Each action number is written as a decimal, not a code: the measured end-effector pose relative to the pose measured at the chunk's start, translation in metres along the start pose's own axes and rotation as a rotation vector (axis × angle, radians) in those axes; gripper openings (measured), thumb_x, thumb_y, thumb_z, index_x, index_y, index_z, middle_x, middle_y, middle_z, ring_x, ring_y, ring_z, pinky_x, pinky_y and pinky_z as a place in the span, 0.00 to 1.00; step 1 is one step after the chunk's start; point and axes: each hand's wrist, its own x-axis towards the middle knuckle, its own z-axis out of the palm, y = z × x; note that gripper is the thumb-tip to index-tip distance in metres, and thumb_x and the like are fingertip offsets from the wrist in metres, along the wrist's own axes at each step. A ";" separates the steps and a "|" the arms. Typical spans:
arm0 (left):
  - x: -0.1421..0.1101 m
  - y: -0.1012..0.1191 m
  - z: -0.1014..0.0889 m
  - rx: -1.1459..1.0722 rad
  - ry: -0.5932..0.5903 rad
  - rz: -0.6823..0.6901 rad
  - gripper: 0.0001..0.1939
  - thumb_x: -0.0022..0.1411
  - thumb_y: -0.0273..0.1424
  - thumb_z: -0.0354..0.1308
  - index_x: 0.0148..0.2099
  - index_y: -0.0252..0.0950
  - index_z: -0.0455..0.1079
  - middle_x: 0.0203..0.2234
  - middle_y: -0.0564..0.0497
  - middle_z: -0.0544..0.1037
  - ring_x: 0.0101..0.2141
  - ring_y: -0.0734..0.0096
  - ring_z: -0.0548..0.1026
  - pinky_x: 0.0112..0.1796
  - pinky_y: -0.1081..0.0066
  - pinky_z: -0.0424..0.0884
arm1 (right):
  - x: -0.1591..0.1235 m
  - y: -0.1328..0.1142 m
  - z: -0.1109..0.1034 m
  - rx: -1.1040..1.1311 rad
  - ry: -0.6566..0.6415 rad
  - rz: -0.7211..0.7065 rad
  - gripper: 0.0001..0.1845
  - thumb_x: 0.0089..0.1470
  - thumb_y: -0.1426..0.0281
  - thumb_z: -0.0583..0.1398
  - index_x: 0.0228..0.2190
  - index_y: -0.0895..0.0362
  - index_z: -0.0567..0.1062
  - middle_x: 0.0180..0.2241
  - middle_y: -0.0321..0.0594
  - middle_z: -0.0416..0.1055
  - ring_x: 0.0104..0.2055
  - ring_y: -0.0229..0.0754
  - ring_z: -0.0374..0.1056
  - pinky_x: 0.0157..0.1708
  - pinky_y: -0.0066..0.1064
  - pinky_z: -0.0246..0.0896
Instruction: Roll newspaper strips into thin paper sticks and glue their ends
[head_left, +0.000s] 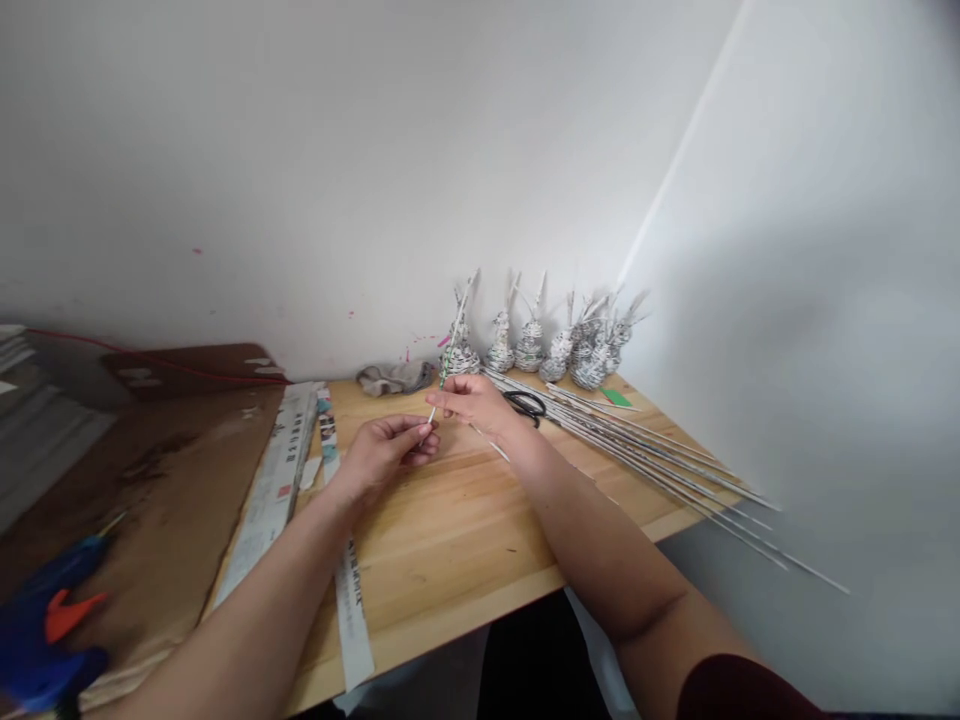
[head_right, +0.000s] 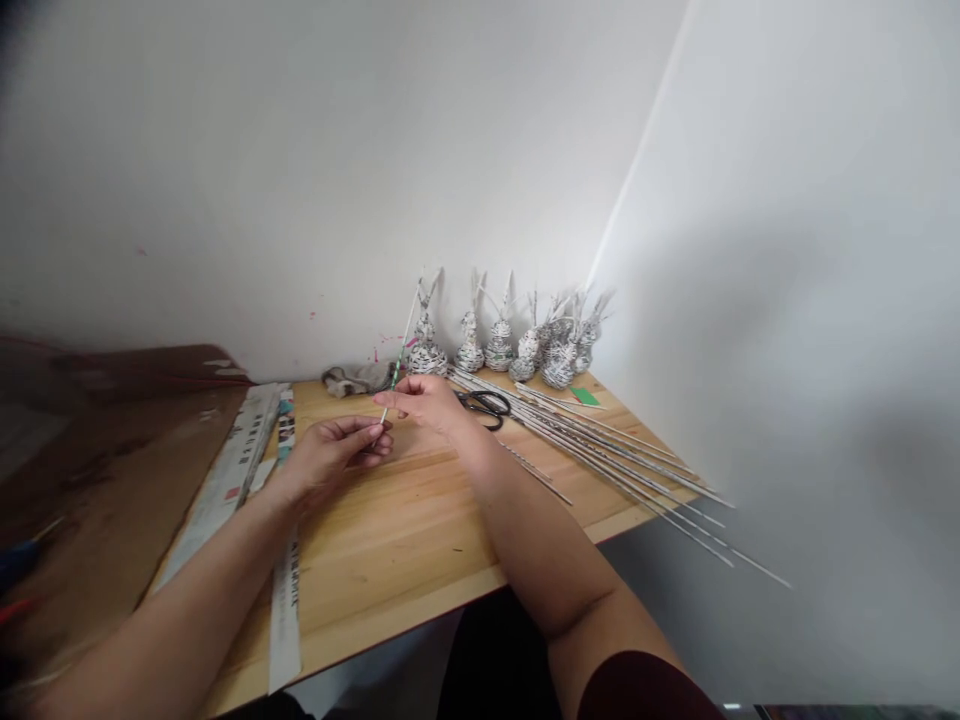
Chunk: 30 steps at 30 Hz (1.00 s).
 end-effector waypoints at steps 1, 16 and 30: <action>0.000 0.000 0.000 -0.003 0.003 0.002 0.19 0.47 0.39 0.67 0.38 0.31 0.74 0.27 0.46 0.78 0.28 0.73 0.75 0.31 0.74 0.72 | 0.000 0.001 0.000 0.006 0.005 -0.003 0.19 0.35 0.58 0.68 0.19 0.58 0.69 0.18 0.29 0.63 0.20 0.30 0.55 0.18 0.24 0.42; 0.000 -0.002 -0.001 0.017 -0.021 0.031 0.19 0.48 0.40 0.66 0.39 0.31 0.74 0.28 0.46 0.78 0.28 0.73 0.75 0.31 0.74 0.71 | 0.002 0.005 0.000 0.070 -0.024 -0.017 0.17 0.40 0.57 0.66 0.25 0.58 0.74 0.21 0.32 0.64 0.21 0.30 0.55 0.16 0.24 0.39; -0.003 0.004 0.004 0.014 -0.013 0.005 0.20 0.46 0.39 0.67 0.37 0.29 0.73 0.27 0.46 0.78 0.27 0.73 0.75 0.30 0.74 0.71 | 0.005 0.003 -0.002 0.180 0.137 -0.052 0.19 0.37 0.58 0.68 0.19 0.58 0.69 0.18 0.32 0.63 0.17 0.28 0.51 0.15 0.26 0.37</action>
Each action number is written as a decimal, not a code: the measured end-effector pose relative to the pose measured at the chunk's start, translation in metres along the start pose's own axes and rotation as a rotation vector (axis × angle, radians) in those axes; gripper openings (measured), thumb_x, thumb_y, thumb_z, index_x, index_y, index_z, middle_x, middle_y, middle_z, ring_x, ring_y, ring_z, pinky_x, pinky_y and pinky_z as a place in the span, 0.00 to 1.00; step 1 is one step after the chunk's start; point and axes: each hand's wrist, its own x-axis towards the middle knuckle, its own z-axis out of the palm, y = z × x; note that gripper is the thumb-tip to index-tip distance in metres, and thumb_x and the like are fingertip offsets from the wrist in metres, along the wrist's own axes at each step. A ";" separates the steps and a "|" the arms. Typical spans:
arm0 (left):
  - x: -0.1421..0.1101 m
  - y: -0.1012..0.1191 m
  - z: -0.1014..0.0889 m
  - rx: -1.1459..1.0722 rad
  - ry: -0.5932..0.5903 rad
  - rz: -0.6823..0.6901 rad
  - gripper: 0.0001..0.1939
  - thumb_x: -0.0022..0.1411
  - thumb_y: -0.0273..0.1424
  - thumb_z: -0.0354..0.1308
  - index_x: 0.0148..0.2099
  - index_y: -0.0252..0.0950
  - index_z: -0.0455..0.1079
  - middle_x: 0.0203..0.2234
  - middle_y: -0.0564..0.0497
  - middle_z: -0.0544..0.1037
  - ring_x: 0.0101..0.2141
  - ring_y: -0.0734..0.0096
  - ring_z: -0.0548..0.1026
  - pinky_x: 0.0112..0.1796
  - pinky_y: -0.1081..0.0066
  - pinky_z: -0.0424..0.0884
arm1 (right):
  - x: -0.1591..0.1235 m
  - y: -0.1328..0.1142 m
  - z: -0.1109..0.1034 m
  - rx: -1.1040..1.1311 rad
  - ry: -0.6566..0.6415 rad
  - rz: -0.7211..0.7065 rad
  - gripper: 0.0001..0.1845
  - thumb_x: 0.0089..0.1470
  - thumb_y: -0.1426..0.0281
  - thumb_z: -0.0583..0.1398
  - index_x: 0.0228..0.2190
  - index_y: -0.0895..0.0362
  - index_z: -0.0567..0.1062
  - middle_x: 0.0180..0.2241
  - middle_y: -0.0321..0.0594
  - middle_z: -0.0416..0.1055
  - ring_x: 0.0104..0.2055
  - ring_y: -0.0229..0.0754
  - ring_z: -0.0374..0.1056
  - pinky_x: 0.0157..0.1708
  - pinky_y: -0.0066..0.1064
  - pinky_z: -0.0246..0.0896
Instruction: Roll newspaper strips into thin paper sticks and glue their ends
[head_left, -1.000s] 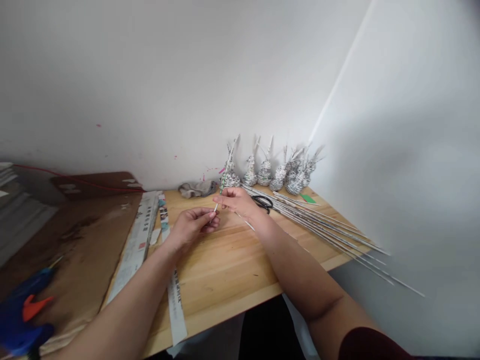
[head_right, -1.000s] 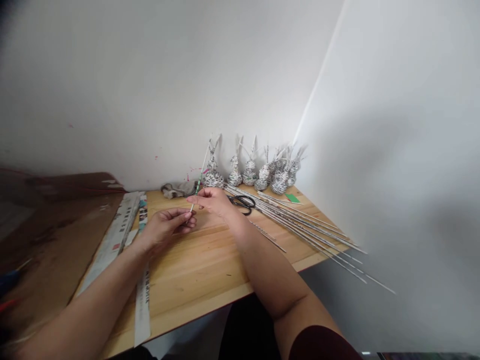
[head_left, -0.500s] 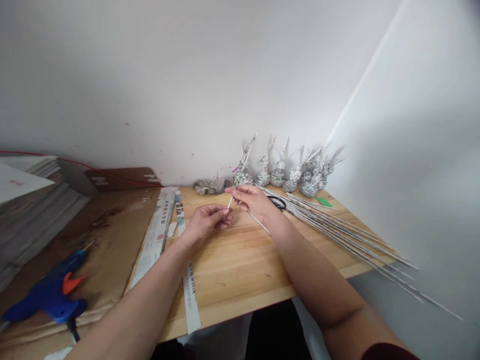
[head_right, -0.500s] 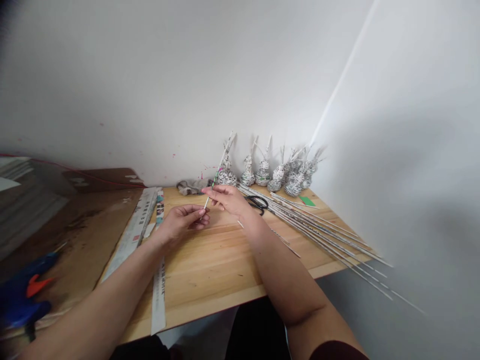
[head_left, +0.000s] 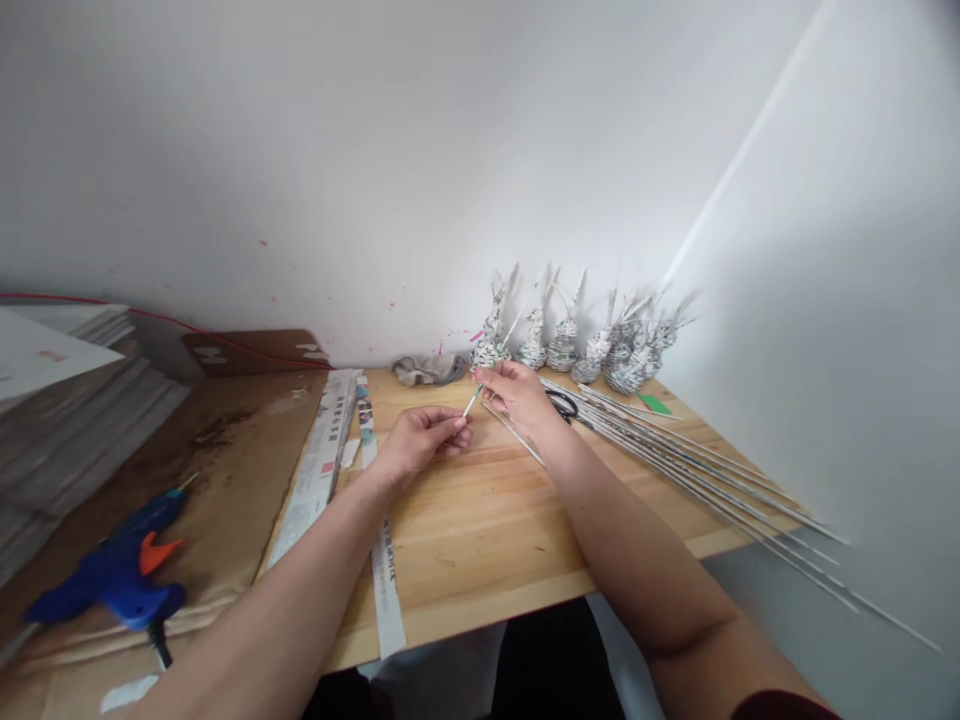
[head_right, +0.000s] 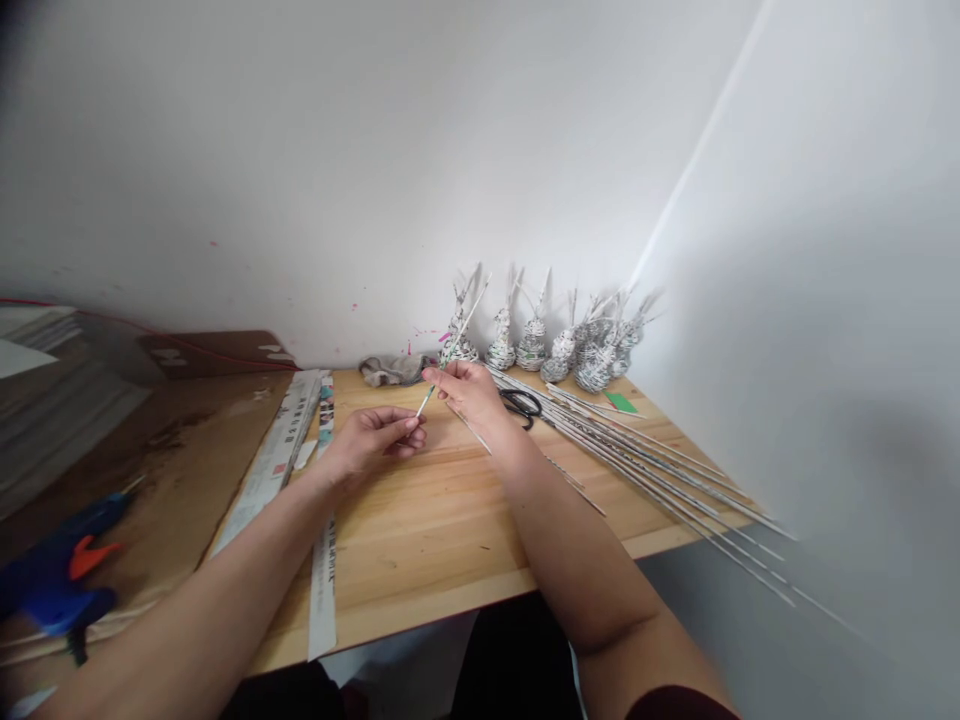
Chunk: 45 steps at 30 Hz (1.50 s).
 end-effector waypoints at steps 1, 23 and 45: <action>0.000 0.000 0.000 -0.002 0.005 0.002 0.20 0.46 0.39 0.67 0.37 0.29 0.73 0.27 0.46 0.78 0.27 0.73 0.75 0.30 0.74 0.71 | 0.000 -0.001 0.000 0.002 -0.015 0.008 0.18 0.38 0.57 0.68 0.21 0.58 0.72 0.19 0.32 0.64 0.18 0.29 0.53 0.15 0.25 0.38; 0.001 -0.001 -0.002 -0.037 -0.018 0.001 0.19 0.47 0.38 0.67 0.38 0.29 0.73 0.27 0.46 0.78 0.27 0.73 0.75 0.30 0.74 0.71 | -0.002 -0.009 -0.004 0.057 -0.119 -0.008 0.17 0.42 0.58 0.66 0.31 0.57 0.77 0.22 0.33 0.63 0.21 0.30 0.55 0.15 0.24 0.37; 0.002 -0.003 -0.003 -0.059 -0.002 0.013 0.19 0.46 0.38 0.68 0.37 0.29 0.72 0.26 0.46 0.78 0.27 0.73 0.75 0.29 0.74 0.71 | 0.000 0.007 -0.002 -0.199 -0.061 -0.055 0.19 0.38 0.58 0.68 0.17 0.58 0.68 0.17 0.30 0.63 0.16 0.28 0.50 0.15 0.25 0.40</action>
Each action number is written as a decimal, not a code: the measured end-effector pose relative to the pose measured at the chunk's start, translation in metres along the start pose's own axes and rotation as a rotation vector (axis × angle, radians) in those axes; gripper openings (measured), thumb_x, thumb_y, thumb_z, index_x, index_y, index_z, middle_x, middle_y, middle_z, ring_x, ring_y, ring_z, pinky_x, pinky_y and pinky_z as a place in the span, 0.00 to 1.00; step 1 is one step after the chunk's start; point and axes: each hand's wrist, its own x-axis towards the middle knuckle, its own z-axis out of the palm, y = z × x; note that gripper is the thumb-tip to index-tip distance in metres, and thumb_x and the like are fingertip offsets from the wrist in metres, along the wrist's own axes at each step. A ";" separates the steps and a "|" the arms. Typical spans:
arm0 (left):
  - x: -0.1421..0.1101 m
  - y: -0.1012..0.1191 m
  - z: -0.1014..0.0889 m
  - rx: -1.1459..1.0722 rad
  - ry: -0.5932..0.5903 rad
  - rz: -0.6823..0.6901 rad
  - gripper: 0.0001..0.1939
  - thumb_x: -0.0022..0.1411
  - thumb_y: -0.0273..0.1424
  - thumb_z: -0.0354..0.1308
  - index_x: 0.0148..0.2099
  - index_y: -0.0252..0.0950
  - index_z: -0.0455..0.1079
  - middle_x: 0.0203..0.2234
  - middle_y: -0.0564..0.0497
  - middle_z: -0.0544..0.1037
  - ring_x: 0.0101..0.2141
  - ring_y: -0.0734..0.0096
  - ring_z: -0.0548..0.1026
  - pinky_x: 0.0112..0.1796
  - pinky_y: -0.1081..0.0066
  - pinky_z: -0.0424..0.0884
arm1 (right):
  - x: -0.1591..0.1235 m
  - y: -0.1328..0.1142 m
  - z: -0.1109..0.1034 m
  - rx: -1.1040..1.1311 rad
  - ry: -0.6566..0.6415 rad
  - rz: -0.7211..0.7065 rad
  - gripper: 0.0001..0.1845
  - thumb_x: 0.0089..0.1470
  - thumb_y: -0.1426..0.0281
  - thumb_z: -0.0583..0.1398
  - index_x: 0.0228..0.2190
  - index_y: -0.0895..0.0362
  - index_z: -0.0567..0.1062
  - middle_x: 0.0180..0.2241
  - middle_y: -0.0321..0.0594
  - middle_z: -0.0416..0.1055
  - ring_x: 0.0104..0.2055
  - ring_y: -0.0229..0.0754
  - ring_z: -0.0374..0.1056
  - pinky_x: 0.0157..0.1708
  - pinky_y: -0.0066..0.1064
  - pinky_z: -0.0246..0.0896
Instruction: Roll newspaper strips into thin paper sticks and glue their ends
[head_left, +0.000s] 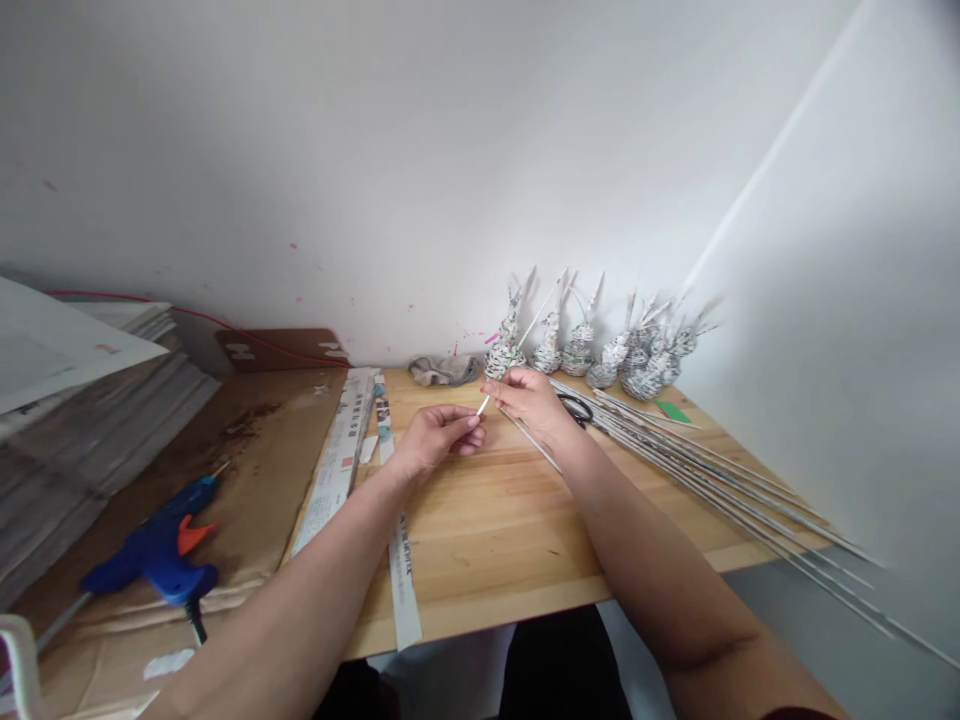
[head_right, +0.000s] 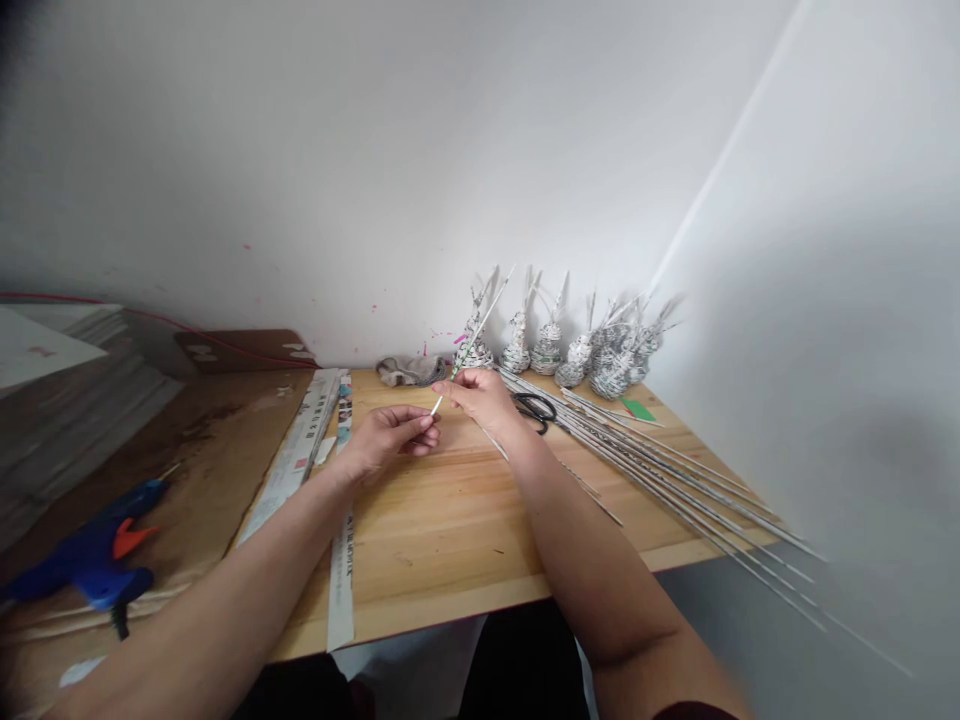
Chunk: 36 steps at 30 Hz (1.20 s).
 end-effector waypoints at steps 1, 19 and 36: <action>0.000 0.000 0.000 0.000 0.001 -0.001 0.19 0.46 0.38 0.68 0.36 0.29 0.72 0.26 0.46 0.78 0.27 0.73 0.75 0.29 0.74 0.71 | 0.000 0.001 0.000 -0.010 0.027 -0.001 0.20 0.37 0.58 0.68 0.17 0.58 0.67 0.16 0.30 0.62 0.16 0.28 0.50 0.15 0.25 0.40; 0.000 -0.001 -0.001 -0.009 0.001 0.002 0.19 0.46 0.38 0.67 0.37 0.30 0.72 0.27 0.47 0.77 0.27 0.73 0.75 0.30 0.73 0.71 | -0.003 -0.004 0.005 -0.125 -0.059 -0.016 0.19 0.39 0.56 0.67 0.19 0.58 0.69 0.18 0.31 0.63 0.19 0.30 0.53 0.18 0.25 0.44; -0.001 0.002 0.000 -0.013 0.007 0.010 0.19 0.46 0.40 0.68 0.36 0.31 0.73 0.26 0.47 0.77 0.26 0.73 0.75 0.29 0.73 0.71 | -0.003 0.001 0.007 -0.095 -0.140 0.036 0.17 0.40 0.57 0.66 0.23 0.58 0.74 0.23 0.35 0.68 0.22 0.32 0.57 0.18 0.25 0.46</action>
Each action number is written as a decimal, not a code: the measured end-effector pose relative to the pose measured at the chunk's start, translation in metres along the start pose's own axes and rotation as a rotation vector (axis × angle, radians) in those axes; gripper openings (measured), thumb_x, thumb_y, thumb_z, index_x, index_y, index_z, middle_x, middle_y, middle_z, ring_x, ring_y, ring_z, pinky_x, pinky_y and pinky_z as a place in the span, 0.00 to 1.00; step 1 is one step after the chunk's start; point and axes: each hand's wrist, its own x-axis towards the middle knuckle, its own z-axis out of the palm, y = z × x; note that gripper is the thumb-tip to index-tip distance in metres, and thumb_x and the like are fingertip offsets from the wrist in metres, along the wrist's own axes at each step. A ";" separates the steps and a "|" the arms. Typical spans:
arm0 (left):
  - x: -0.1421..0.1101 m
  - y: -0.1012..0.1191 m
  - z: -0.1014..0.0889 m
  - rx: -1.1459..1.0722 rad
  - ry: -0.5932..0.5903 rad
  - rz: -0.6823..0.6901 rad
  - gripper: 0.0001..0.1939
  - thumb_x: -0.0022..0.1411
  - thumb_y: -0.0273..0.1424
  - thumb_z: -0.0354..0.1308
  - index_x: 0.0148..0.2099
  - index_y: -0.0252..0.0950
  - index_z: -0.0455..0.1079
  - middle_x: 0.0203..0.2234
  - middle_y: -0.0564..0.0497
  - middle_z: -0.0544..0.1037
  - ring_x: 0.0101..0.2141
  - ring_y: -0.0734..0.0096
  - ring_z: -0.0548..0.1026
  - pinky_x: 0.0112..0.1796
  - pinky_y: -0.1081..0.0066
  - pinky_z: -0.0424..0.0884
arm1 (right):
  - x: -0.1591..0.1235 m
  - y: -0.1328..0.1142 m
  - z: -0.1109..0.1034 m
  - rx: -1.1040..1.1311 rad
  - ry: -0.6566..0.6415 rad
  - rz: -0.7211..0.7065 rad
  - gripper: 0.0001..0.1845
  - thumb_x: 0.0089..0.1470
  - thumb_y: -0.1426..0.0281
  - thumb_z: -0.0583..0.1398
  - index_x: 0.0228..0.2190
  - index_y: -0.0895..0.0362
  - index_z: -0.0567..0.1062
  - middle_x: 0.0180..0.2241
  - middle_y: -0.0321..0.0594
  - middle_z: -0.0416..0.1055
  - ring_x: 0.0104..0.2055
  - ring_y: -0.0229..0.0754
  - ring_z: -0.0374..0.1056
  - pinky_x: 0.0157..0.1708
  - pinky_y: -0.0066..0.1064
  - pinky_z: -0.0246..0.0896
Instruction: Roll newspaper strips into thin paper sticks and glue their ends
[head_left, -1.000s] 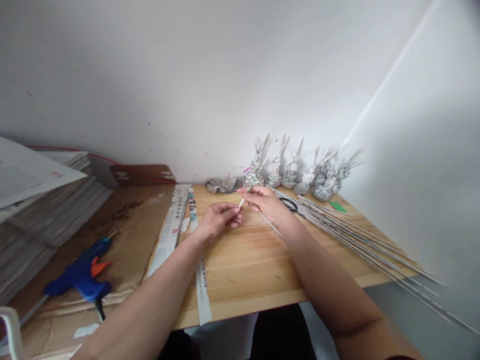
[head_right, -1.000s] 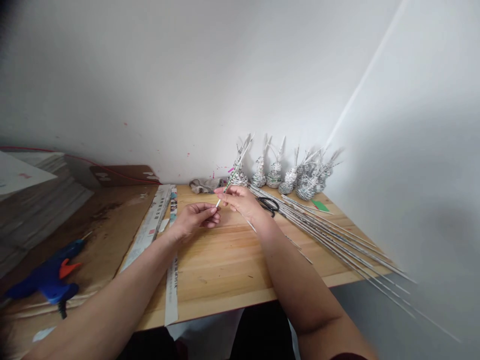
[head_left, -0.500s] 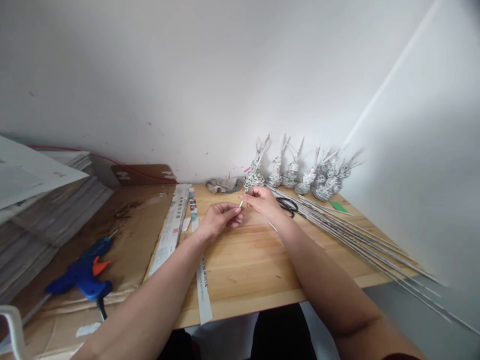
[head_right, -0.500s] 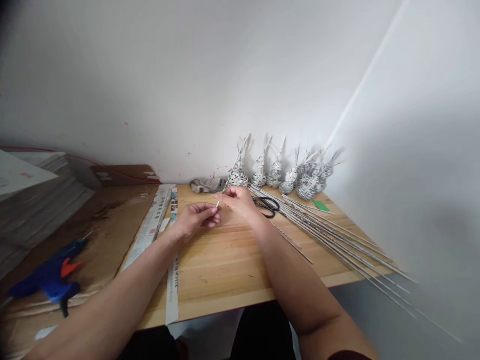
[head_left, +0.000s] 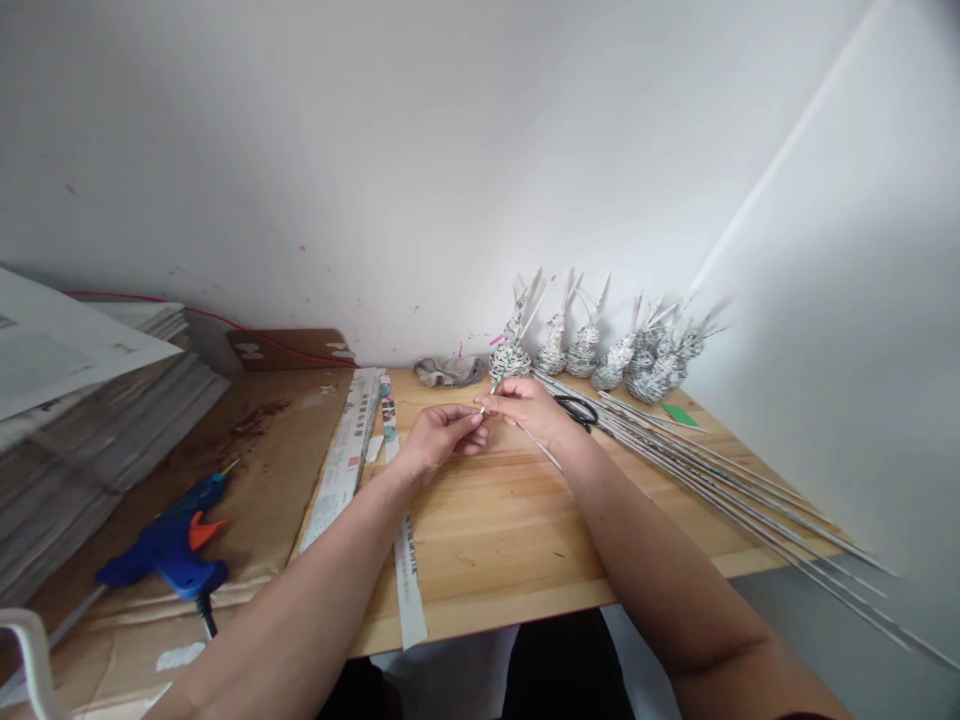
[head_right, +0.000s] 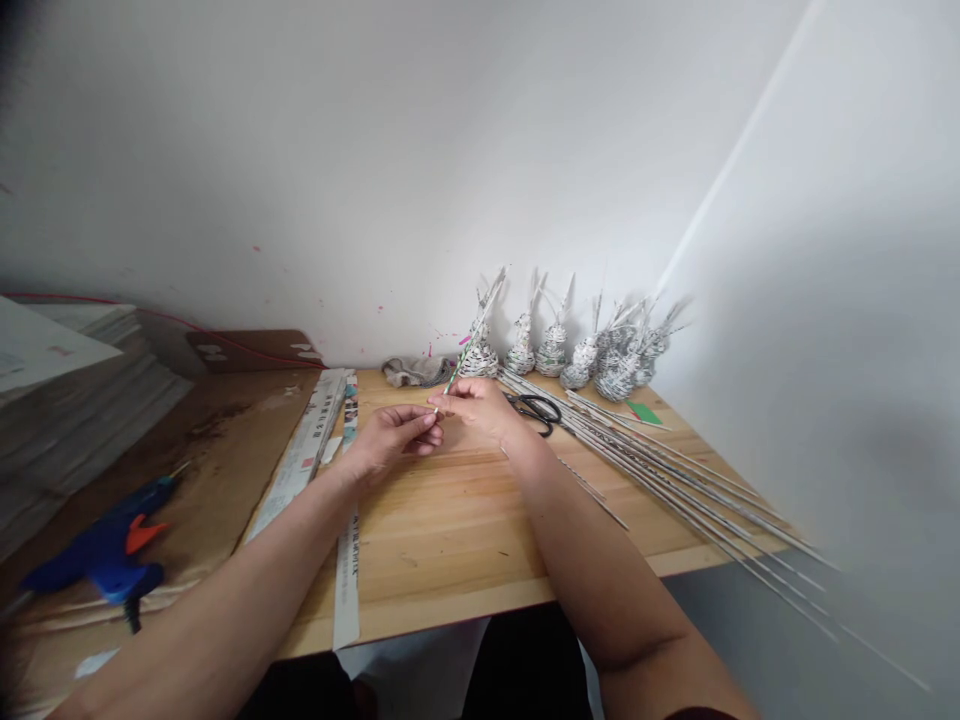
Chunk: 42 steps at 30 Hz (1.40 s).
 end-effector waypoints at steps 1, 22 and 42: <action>0.000 0.000 0.000 0.002 -0.002 0.000 0.19 0.46 0.39 0.68 0.36 0.30 0.73 0.26 0.47 0.77 0.26 0.74 0.74 0.29 0.73 0.71 | 0.000 0.000 0.001 -0.018 0.019 -0.002 0.17 0.39 0.57 0.67 0.21 0.58 0.73 0.22 0.34 0.68 0.21 0.31 0.57 0.19 0.25 0.47; 0.000 -0.001 0.000 0.014 -0.008 0.006 0.18 0.47 0.40 0.67 0.36 0.31 0.73 0.26 0.47 0.77 0.27 0.73 0.74 0.30 0.73 0.70 | -0.002 -0.008 0.007 -0.010 0.058 0.005 0.19 0.38 0.57 0.67 0.18 0.58 0.69 0.17 0.30 0.61 0.19 0.30 0.53 0.19 0.25 0.44; 0.001 -0.002 0.000 0.027 -0.009 0.012 0.18 0.48 0.39 0.66 0.36 0.30 0.72 0.26 0.47 0.77 0.27 0.73 0.75 0.30 0.73 0.70 | 0.002 -0.001 0.001 0.045 0.135 -0.024 0.19 0.39 0.58 0.68 0.18 0.58 0.67 0.17 0.30 0.62 0.17 0.28 0.51 0.16 0.25 0.41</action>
